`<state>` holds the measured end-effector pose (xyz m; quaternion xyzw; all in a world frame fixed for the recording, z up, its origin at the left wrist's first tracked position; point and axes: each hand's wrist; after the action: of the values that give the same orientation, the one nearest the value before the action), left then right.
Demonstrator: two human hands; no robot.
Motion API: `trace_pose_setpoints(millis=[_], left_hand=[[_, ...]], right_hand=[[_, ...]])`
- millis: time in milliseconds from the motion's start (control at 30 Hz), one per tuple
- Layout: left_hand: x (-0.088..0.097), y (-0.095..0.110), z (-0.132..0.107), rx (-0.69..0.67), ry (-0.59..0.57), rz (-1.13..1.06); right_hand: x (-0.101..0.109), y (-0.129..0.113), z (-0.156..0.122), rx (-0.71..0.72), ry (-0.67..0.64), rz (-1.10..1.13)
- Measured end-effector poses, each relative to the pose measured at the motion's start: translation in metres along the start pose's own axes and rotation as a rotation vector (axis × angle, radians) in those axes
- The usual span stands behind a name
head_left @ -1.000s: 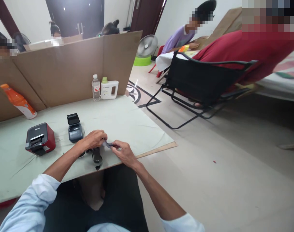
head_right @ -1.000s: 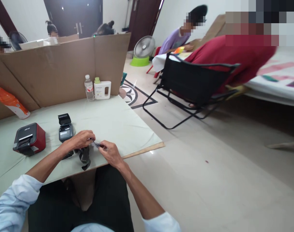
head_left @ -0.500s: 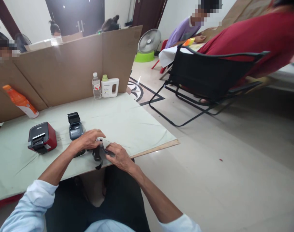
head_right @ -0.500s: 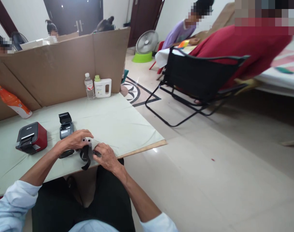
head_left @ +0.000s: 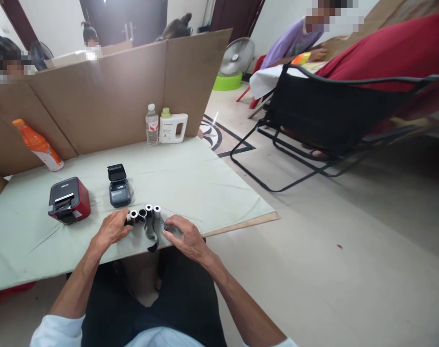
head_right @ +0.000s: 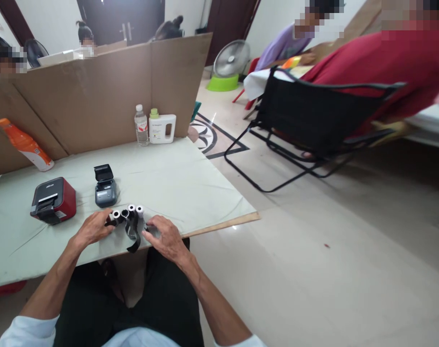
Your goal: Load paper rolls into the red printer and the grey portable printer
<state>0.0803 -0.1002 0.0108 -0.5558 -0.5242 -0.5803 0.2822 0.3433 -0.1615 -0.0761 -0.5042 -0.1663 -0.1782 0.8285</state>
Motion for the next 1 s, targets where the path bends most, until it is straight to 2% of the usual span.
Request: trace_pose_setpoints(millis=[67, 133, 233, 267, 333, 433, 600, 833, 1000], left_hand=[[-0.004, -0.001, -0.003, 0.036, 0.004, -0.022], [-0.003, -0.001, -0.003, 0.011, 0.048, -0.054], [-0.001, 0.003, 0.007, -0.167, 0.195, -0.100], [-0.002, 0.005, 0.013, -0.239, 0.214, -0.110], [-0.006, 0.008, 0.024, -0.330, 0.181, -0.107], [-0.014, 0.011, 0.036, -0.311, 0.111, -0.060], [-0.019, 0.012, 0.034, -0.325, 0.104, -0.025], [-0.008, 0.022, 0.029, -0.238, 0.132, -0.032], [0.008, 0.022, 0.021, -0.265, 0.198, -0.290]], right_hand=[[0.002, -0.003, 0.000, -0.017, 0.022, 0.011], [0.003, -0.005, 0.001, -0.032, 0.048, 0.020], [0.002, -0.007, 0.004, -0.034, 0.103, 0.038], [0.001, -0.007, 0.006, -0.031, 0.120, 0.042], [-0.003, -0.008, 0.008, -0.022, 0.145, 0.049], [-0.006, -0.010, 0.010, -0.009, 0.164, 0.056], [-0.006, -0.012, 0.011, -0.002, 0.159, 0.056], [-0.006, -0.012, 0.015, -0.002, 0.190, 0.061], [0.001, -0.018, 0.023, -0.008, 0.219, 0.084]])
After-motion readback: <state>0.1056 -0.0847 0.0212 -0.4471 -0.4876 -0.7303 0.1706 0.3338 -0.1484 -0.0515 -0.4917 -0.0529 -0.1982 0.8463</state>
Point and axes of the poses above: each hand's wrist, its own z-axis towards the middle knuckle, its own x-axis out of the back of the hand, y = z × x, and after that the axes turned 2 degrees about y, right-handed
